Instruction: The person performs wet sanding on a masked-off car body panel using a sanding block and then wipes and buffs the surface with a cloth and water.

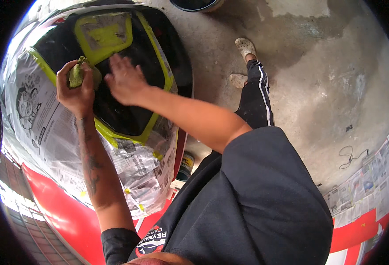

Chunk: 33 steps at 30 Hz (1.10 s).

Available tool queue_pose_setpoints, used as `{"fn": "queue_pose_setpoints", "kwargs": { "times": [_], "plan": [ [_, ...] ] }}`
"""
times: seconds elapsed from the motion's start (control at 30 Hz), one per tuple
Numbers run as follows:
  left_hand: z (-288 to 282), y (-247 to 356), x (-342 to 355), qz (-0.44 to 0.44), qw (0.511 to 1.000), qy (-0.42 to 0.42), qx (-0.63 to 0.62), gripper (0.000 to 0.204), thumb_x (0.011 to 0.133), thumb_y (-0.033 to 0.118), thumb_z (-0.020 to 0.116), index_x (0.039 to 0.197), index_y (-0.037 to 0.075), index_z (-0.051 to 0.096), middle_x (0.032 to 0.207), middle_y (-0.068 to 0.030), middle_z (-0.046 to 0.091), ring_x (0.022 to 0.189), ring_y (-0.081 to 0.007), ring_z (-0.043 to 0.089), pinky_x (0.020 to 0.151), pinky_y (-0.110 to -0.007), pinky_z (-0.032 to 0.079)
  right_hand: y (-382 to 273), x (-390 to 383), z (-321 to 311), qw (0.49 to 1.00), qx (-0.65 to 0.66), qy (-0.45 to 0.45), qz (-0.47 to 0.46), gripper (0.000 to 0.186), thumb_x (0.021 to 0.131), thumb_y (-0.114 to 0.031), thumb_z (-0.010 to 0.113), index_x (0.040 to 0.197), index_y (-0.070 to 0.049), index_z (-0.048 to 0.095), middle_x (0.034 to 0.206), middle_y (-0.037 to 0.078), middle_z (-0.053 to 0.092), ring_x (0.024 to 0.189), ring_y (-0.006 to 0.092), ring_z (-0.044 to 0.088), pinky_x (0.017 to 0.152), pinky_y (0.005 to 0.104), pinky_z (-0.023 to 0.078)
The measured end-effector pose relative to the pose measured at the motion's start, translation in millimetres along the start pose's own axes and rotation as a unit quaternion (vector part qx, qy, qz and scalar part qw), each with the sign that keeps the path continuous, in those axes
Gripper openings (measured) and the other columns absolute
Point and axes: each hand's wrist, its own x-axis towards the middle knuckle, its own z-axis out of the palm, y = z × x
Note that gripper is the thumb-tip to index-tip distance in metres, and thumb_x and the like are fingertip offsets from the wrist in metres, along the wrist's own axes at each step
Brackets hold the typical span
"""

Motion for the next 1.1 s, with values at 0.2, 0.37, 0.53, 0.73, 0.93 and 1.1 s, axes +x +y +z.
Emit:
{"fn": "queue_pose_setpoints", "kwargs": {
  "times": [0.2,0.37,0.53,0.73,0.93,1.1],
  "plan": [
    [-3.9,3.9,0.9,-0.007,1.0,0.005,-0.021,0.022,0.073,0.008,0.078,0.093,0.005,0.07,0.086,-0.0067,0.068,0.076,-0.0197,0.066,0.073,-0.031,0.053,13.0,0.8,-14.4,0.999,-0.023,-0.019,-0.027,0.065,0.099,-0.034,0.039,0.155,-0.007,0.021,0.163,0.012,0.018,0.149,0.0359,0.019,0.117,0.0632,0.016],
    [-1.0,5.0,-1.3,-0.023,1.0,0.002,-0.014,0.021,0.073,0.007,0.078,0.093,0.005,0.069,0.085,-0.0061,0.068,0.076,-0.0179,0.066,0.073,-0.03,0.053,19.9,2.9,-8.8,0.999,-0.003,-0.024,0.028,0.067,0.099,-0.038,0.038,0.156,-0.008,0.02,0.164,0.011,0.018,0.15,0.0324,0.019,0.117,0.0624,0.015],
    [0.1,5.9,1.6,-0.038,0.999,0.004,-0.038,0.022,0.073,0.006,0.078,0.093,0.005,0.069,0.085,-0.0057,0.068,0.076,-0.0166,0.066,0.073,-0.029,0.052,29.3,1.6,-18.0,0.999,-0.04,-0.021,0.022,0.065,0.102,-0.041,0.037,0.157,-0.013,0.018,0.164,0.008,0.019,0.151,0.0274,0.016,0.118,0.0595,0.014],
    [-3.4,5.6,-0.9,-0.027,1.0,0.0,-0.012,0.023,0.073,0.006,0.078,0.094,0.005,0.069,0.086,-0.0054,0.068,0.077,-0.016,0.066,0.074,-0.028,0.052,69.6,-1.3,-8.4,0.999,-0.006,-0.009,0.045,0.068,0.103,-0.05,0.033,0.158,-0.015,0.017,0.165,0.008,0.016,0.152,0.0277,0.013,0.119,0.0568,0.009],
    [-2.7,3.6,0.2,-0.034,0.999,-0.015,-0.006,0.024,0.078,0.013,0.08,0.099,0.006,0.07,0.093,-0.0045,0.071,0.084,-0.0143,0.067,0.08,-0.028,0.053,90.2,36.0,-13.3,0.997,-0.066,0.017,0.021,0.068,0.103,-0.053,0.03,0.159,-0.015,0.016,0.165,0.011,0.014,0.152,0.0335,0.011,0.119,0.0582,0.01],
    [-5.5,-1.6,-4.4,-0.016,1.0,-0.01,0.012,0.024,0.078,0.013,0.081,0.099,0.006,0.07,0.093,-0.0045,0.071,0.083,-0.0138,0.067,0.079,-0.027,0.053,74.7,31.3,-10.3,0.998,-0.026,-0.015,0.063,0.071,0.103,-0.054,0.029,0.158,-0.012,0.016,0.165,0.013,0.014,0.151,0.0359,0.014,0.118,0.0602,0.013]
  ]
}}
